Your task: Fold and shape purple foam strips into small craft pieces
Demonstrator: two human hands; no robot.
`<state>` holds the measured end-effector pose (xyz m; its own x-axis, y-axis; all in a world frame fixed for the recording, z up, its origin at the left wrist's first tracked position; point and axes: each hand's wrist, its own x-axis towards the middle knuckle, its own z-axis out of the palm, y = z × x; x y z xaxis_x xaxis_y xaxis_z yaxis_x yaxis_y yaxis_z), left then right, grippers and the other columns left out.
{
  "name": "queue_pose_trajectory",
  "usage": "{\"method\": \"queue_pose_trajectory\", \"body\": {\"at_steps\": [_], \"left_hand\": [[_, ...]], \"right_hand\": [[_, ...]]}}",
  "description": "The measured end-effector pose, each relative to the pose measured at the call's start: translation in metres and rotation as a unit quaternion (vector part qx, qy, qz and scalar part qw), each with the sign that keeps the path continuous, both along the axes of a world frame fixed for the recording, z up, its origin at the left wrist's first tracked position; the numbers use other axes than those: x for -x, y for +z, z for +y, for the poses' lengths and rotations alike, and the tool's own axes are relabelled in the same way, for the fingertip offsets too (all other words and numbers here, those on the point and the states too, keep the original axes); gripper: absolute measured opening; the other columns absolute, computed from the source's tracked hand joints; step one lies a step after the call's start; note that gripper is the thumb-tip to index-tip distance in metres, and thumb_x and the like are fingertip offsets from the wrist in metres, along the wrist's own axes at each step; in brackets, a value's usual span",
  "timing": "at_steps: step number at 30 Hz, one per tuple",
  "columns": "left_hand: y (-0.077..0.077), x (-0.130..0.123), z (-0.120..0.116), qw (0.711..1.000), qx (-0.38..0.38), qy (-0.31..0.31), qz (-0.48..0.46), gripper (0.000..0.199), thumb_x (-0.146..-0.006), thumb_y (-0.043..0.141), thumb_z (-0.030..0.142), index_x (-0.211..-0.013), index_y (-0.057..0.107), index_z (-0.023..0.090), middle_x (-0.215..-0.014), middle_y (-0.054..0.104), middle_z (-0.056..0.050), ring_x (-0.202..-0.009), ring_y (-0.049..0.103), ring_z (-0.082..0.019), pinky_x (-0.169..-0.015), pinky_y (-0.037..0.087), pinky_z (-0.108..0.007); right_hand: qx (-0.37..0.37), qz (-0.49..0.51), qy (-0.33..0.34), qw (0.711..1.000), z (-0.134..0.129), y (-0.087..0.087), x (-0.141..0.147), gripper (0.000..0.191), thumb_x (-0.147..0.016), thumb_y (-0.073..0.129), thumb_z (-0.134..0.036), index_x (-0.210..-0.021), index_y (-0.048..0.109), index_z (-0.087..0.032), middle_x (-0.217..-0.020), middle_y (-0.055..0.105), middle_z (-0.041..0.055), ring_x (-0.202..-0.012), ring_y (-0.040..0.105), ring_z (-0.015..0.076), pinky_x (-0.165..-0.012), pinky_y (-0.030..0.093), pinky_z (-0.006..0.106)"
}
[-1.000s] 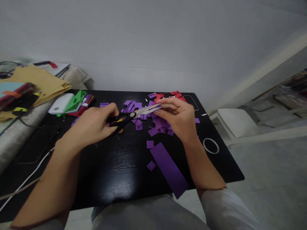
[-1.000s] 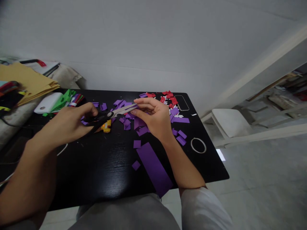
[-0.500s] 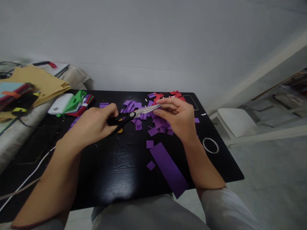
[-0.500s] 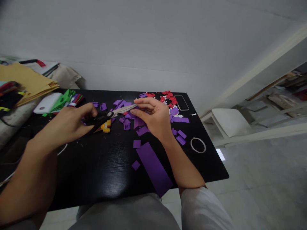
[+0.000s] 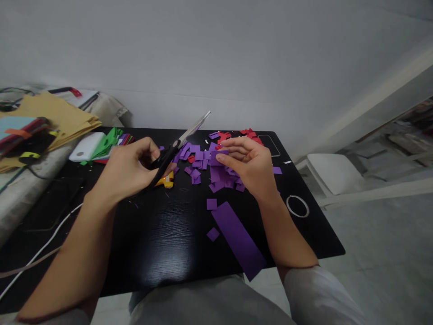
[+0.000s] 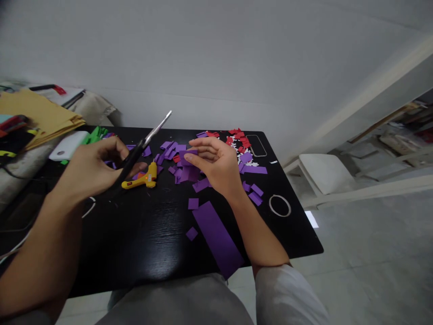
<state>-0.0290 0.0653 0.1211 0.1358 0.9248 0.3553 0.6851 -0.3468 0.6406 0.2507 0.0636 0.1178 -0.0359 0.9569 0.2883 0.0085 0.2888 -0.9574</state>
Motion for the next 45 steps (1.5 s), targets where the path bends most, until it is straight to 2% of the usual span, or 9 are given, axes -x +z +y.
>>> {"method": "queue_pose_trajectory", "body": {"at_steps": [5,13,17,20,23,28,33,41,45], "left_hand": [[-0.003,-0.002,0.003,0.998,0.061,0.003,-0.030,0.037,-0.070,0.085,0.044,-0.074,0.057,0.022,-0.065,0.059,0.005,-0.059,0.050,-0.012,-0.055,0.036,-0.026],[-0.009,-0.005,0.011,0.990,0.098,-0.028,-0.097,0.040,-0.073,0.085,0.046,-0.087,0.054,0.024,-0.077,0.061,0.003,-0.070,0.053,-0.016,-0.064,0.041,-0.030],[-0.009,-0.023,0.006,0.958,0.156,-0.034,-0.239,0.041,-0.076,0.086,0.050,-0.083,0.058,0.023,-0.078,0.068,-0.001,-0.068,0.060,-0.016,-0.061,0.047,-0.028],[-0.014,-0.037,0.001,0.923,0.180,-0.060,-0.336,0.038,-0.079,0.086,0.050,-0.091,0.065,0.021,-0.094,0.077,-0.007,-0.088,0.073,-0.023,-0.077,0.057,-0.034],[-0.023,-0.046,0.001,0.899,0.174,-0.057,-0.397,0.040,-0.073,0.092,0.047,-0.087,0.066,0.021,-0.090,0.076,-0.006,-0.085,0.073,-0.023,-0.077,0.058,-0.033],[-0.030,-0.053,0.002,0.885,0.150,-0.050,-0.438,0.033,-0.069,0.094,0.032,-0.081,0.066,0.020,-0.085,0.073,-0.002,-0.078,0.068,-0.017,-0.070,0.055,-0.027],[-0.022,-0.057,-0.002,0.865,0.139,-0.037,-0.481,0.030,-0.068,0.092,0.029,-0.077,0.065,0.020,-0.074,0.069,0.001,-0.068,0.064,-0.015,-0.063,0.051,-0.026],[-0.026,-0.054,0.000,0.870,0.143,-0.052,-0.470,0.037,-0.068,0.094,0.034,-0.085,0.063,0.021,-0.091,0.078,-0.004,-0.080,0.073,-0.019,-0.072,0.058,-0.030],[-0.030,-0.051,0.001,0.877,0.158,-0.067,-0.448,0.037,-0.065,0.096,0.029,-0.083,0.064,0.021,-0.084,0.076,-0.003,-0.072,0.070,-0.017,-0.065,0.056,-0.028]], "right_hand": [[-0.022,0.007,0.003,1.000,0.001,-0.002,0.001,0.026,-0.074,0.091,-0.022,-0.097,0.080,-0.022,-0.098,0.079,0.0022,-0.095,0.076,0.0188,-0.092,0.067,0.037],[-0.013,-0.024,0.023,0.999,0.006,-0.009,0.001,0.018,-0.081,0.086,-0.030,-0.096,0.080,-0.022,-0.090,0.076,0.0017,-0.087,0.073,0.0177,-0.083,0.064,0.036],[0.020,0.000,0.039,0.999,0.005,-0.007,0.002,0.020,-0.085,0.083,-0.036,-0.095,0.073,-0.022,-0.090,0.074,0.0010,-0.086,0.073,0.0171,-0.087,0.064,0.037],[0.055,0.044,0.069,0.995,0.002,-0.004,0.006,0.025,-0.087,0.082,-0.043,-0.095,0.067,-0.024,-0.083,0.072,-0.0013,-0.077,0.071,0.0158,-0.084,0.064,0.036],[0.087,0.073,0.090,0.989,0.000,-0.003,0.009,0.029,-0.084,0.084,-0.044,-0.095,0.064,-0.026,-0.076,0.069,-0.0040,-0.072,0.070,0.0158,-0.080,0.065,0.036],[0.129,0.101,0.126,0.978,-0.001,-0.006,0.013,0.036,-0.080,0.087,-0.047,-0.097,0.061,-0.028,-0.077,0.070,-0.0042,-0.076,0.073,0.0185,-0.079,0.066,0.038],[0.160,0.129,0.142,0.968,0.000,-0.009,0.016,0.037,-0.080,0.087,-0.046,-0.096,0.059,-0.026,-0.076,0.068,-0.0051,-0.079,0.074,0.0185,-0.079,0.067,0.037],[0.184,0.144,0.168,0.958,0.000,-0.014,0.018,0.032,-0.084,0.085,-0.037,-0.100,0.061,-0.024,-0.081,0.071,-0.0041,-0.077,0.073,0.0147,-0.078,0.067,0.034],[0.190,0.136,0.188,0.954,0.000,-0.013,0.017,0.032,-0.085,0.085,-0.040,-0.101,0.062,-0.025,-0.082,0.072,-0.0035,-0.074,0.073,0.0150,-0.075,0.067,0.034]]}}
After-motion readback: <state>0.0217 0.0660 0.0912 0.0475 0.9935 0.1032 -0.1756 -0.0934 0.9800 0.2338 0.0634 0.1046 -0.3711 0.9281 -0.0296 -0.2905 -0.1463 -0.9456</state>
